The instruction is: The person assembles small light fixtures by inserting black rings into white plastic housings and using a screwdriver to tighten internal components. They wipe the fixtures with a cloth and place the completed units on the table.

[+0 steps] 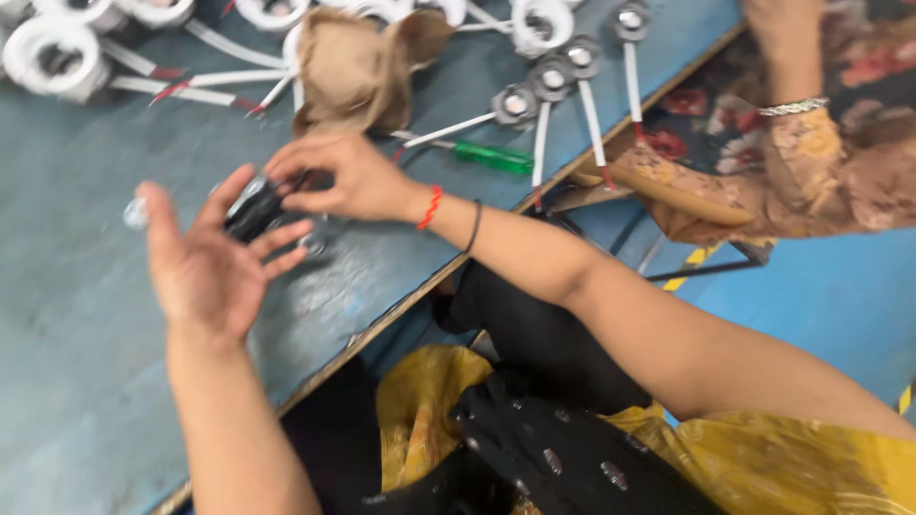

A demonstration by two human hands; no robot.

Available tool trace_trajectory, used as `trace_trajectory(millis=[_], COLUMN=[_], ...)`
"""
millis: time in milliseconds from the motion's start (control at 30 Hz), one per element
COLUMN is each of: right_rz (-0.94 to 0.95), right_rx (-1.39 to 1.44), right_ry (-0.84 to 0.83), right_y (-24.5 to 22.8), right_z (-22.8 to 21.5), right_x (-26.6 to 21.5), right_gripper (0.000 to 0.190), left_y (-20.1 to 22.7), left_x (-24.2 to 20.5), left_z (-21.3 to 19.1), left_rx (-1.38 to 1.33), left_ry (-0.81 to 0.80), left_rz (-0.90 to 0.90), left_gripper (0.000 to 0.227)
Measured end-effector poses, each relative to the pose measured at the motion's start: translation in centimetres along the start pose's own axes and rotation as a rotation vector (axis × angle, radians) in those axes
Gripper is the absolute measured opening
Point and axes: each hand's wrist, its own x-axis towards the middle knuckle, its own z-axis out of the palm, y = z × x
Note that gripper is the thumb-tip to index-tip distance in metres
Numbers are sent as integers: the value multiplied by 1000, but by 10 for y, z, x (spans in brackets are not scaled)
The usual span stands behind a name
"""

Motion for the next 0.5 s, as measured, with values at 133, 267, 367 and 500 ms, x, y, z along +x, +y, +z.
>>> trace_trajectory(millis=[133,267,367,500], right_rz=[116,15,19,-149], right_rx=[109,80,68,-51], right_ry=[-9,-18,-4,108], right_y=[22,42,59,73], right_z=[7,23,37,46], right_x=[-9,-11,-8,-7], right_gripper=[32,49,62,61], left_y=[-4,-7,-18,-27], left_x=[-8,7,30,16], left_z=[-13,-17,-7,21], left_rx=[108,136,142,-86], left_ry=[69,-76,-66,71], left_rz=[2,-1,-13,-12], left_gripper=[115,97,91,84])
